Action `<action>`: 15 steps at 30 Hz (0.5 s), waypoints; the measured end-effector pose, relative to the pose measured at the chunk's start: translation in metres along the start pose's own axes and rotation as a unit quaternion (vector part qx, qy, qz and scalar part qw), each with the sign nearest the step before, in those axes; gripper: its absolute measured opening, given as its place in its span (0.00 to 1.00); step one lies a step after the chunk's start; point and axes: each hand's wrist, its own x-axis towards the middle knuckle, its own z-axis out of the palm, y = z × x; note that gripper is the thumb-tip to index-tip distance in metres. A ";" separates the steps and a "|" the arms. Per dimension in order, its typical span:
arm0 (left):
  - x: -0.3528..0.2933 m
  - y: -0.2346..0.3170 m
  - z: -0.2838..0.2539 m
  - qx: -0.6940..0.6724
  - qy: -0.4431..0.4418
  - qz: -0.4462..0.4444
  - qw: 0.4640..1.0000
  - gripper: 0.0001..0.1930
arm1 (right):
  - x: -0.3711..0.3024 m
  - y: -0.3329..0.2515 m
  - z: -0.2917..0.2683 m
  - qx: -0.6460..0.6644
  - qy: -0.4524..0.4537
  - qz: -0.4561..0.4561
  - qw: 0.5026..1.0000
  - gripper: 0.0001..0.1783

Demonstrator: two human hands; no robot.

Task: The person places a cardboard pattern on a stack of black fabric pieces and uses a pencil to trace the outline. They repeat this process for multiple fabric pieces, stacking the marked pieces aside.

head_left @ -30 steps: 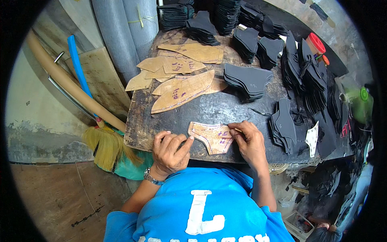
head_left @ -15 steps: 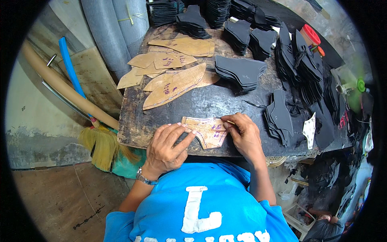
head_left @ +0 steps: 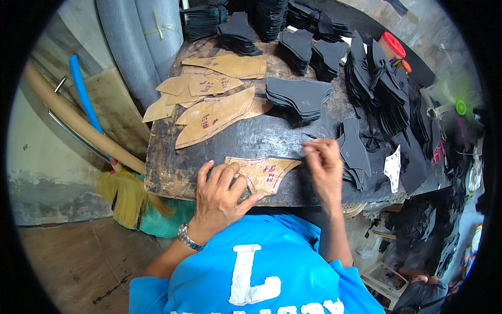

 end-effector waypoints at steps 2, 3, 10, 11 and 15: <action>0.001 0.004 -0.002 -0.001 -0.005 -0.011 1.000 0.24 | 0.001 0.007 -0.008 0.101 0.075 -0.040 0.991 0.18; 0.001 0.005 -0.002 0.011 -0.010 -0.005 1.000 0.24 | 0.000 0.009 -0.011 0.147 0.097 -0.025 0.984 0.22; 0.000 0.007 0.000 0.061 -0.037 0.012 0.997 0.25 | -0.024 0.014 -0.005 0.140 -0.009 -0.063 0.988 0.14; 0.000 0.007 0.000 0.064 -0.035 0.013 0.997 0.25 | -0.025 0.013 -0.002 0.092 -0.023 -0.074 0.993 0.12; 0.002 0.009 -0.004 0.053 -0.051 0.015 0.997 0.24 | -0.021 0.012 0.004 0.010 -0.001 -0.130 0.991 0.09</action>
